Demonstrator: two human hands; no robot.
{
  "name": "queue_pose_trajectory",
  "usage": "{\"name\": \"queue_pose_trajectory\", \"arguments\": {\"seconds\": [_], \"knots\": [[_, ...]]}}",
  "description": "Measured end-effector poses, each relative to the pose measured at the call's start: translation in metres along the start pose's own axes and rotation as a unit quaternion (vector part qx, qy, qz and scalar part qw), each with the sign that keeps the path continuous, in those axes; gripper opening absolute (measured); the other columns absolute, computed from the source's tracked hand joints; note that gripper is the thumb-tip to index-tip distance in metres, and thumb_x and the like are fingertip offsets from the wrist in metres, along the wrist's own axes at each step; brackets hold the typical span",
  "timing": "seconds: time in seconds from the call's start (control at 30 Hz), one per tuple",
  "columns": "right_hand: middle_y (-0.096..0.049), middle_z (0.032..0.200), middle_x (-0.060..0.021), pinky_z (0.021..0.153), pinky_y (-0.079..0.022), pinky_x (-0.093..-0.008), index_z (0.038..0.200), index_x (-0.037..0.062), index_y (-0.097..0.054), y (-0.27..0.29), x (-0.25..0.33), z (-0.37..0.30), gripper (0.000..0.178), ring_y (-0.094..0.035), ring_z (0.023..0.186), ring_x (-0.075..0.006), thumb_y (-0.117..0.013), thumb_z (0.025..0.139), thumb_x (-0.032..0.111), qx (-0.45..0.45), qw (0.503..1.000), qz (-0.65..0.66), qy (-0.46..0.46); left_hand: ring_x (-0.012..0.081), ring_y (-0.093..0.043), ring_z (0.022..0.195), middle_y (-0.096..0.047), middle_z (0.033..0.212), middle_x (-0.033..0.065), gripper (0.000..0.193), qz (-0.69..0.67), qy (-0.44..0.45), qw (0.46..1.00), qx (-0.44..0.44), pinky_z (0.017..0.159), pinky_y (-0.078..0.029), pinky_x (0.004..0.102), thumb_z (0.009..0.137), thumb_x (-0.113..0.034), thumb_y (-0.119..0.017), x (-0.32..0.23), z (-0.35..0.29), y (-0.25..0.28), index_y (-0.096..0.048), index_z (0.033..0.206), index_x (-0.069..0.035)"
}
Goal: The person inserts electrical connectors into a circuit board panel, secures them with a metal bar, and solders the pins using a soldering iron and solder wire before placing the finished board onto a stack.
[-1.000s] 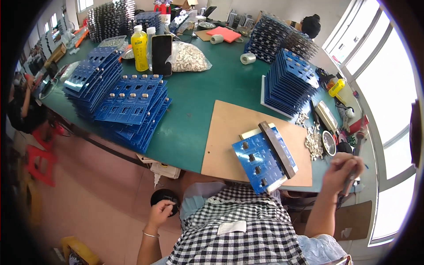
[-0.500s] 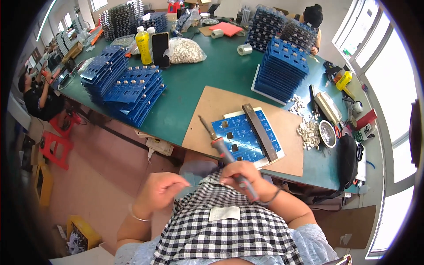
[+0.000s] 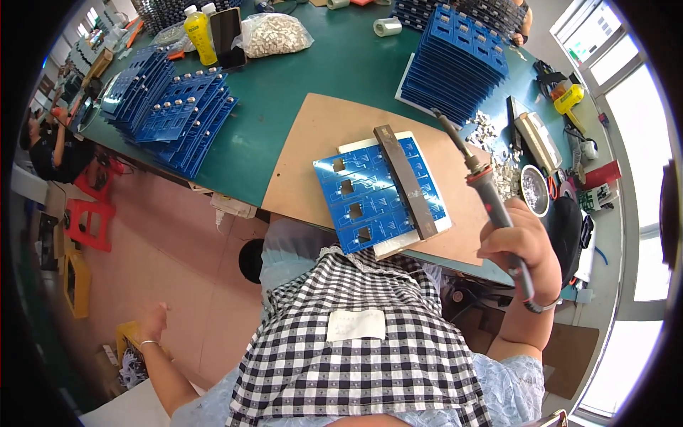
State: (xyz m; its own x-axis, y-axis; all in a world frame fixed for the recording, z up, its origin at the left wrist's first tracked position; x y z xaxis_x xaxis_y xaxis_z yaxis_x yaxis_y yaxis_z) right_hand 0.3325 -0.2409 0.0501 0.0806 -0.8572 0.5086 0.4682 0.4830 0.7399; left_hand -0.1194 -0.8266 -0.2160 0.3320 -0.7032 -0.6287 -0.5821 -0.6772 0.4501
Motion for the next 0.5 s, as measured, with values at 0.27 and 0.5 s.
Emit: {"name": "queue_pose_trajectory", "arguments": {"seconds": [0.27,0.5], "knots": [[-0.049,0.063,0.0013,0.064,-0.038,-0.0334,0.089,0.0146,-0.061,-0.027,-0.023,-0.002,0.018,-0.053,0.06,-0.0186,-0.061,0.072,0.016,0.026,0.997,-0.075,-0.011,0.0329,-0.052,0.122,-0.061,0.123,0.0167,0.032,0.487,-0.135,0.863,-0.014,0.098,-0.043,0.0394,0.092,-0.021,-0.055,-0.078,0.048,-0.059,-0.062,0.118,-0.003],[-0.05,0.065,0.0029,0.063,-0.039,-0.0316,0.096,0.0197,-0.059,-0.083,-0.024,0.037,0.025,-0.055,0.061,-0.0169,-0.063,0.072,0.013,0.054,0.997,-0.023,0.04,0.0244,-0.064,0.097,-0.068,0.105,0.0118,0.021,0.071,-0.478,0.767,0.421,0.085,-0.049,0.0344,0.089,-0.013,-0.061,-0.35,-0.183,-0.337,-0.066,0.108,-0.003]]}}
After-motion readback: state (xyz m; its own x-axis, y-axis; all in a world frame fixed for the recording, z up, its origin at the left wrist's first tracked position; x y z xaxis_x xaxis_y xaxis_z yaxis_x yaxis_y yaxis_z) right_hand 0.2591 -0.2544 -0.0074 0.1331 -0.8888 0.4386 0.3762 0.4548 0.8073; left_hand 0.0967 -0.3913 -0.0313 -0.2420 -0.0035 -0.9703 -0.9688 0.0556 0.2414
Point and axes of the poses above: each hand's wrist, its own z-axis towards the middle knuckle, its own y-axis out of the back of the hand, x = y × z, the point moved 2 cm from there along z, towards the middle knuckle
